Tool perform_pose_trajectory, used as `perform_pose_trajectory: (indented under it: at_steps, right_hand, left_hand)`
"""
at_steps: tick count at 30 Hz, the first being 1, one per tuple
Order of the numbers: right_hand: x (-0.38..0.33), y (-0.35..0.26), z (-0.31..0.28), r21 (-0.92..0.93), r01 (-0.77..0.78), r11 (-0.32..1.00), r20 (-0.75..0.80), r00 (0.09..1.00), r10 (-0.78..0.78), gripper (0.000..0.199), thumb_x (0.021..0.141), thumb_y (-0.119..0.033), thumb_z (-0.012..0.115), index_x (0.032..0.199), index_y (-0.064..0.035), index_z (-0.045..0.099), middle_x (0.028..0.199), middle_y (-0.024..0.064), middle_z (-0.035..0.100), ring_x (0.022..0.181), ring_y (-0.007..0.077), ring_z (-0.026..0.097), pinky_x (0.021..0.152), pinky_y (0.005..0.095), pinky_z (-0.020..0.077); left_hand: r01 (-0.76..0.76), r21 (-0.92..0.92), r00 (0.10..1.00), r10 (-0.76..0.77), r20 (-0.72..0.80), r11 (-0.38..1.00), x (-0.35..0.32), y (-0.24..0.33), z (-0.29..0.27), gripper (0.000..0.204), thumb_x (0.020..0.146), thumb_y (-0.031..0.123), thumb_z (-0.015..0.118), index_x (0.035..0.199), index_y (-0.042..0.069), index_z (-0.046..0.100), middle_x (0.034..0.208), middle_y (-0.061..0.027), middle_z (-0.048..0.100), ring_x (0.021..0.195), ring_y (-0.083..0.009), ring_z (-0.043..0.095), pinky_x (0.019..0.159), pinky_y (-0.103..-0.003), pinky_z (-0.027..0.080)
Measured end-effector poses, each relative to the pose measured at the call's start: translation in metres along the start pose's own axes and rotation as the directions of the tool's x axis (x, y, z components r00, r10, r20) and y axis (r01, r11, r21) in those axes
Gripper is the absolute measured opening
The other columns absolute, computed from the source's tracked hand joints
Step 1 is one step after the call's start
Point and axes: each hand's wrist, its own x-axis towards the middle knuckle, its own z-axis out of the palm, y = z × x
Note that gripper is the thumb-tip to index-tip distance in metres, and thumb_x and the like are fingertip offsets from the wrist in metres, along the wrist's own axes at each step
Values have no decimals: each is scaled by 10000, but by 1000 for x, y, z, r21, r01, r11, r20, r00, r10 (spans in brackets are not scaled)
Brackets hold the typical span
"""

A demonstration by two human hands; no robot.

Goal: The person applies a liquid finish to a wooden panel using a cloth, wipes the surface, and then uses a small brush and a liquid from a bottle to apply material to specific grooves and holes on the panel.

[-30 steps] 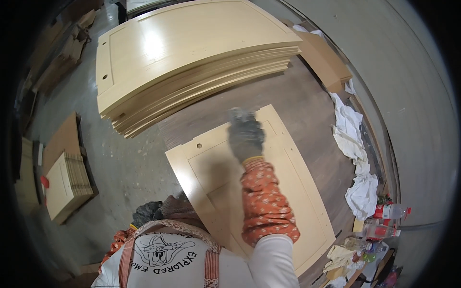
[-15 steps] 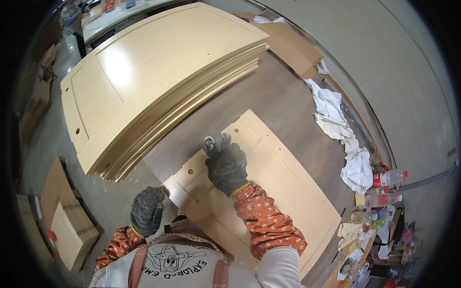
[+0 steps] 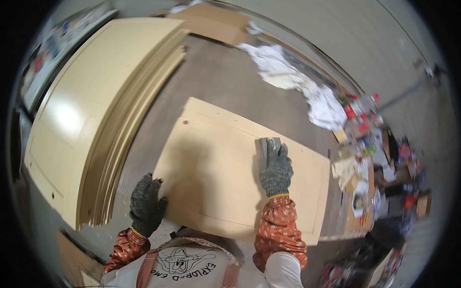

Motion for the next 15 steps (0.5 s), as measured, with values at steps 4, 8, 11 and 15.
perform_pose_trajectory:
  at_steps: [4,8,11,15]
  right_hand:
    - [-70,53,-6,70,-242,968,0,970,243,561,905,-409,503,1423,-246,362,1379,218,407,1077,401,548,895,485,469]
    - [-102,106,-6,119,-402,908,-3,914,405,545,903,-409,519,1405,-242,391,1370,227,417,1108,399,534,917,481,455]
    - [-113,145,-8,114,-443,889,-4,895,446,522,900,-388,529,1385,-229,421,1365,231,423,1106,396,536,923,486,450]
    - [-122,222,11,203,-311,928,-103,936,336,581,850,-438,560,1369,-208,436,1346,255,436,1147,440,504,923,533,437]
  left_hand:
    - [-120,160,992,125,-22,980,-1,-8,15,509,745,148,723,1188,-4,522,1241,-294,507,1140,-461,499,945,-515,421]
    - [-130,193,984,151,-96,973,-1,-14,33,365,826,145,646,1137,-11,537,1259,-269,501,1140,-436,501,941,-512,414]
    - [-87,225,985,118,-127,971,-3,-15,44,301,849,98,613,1127,-8,565,1285,-251,510,1131,-402,524,941,-486,429]
    - [148,517,989,-121,-86,843,-12,12,50,405,857,145,573,1228,-7,517,1332,-236,476,1225,-393,446,1063,-512,277]
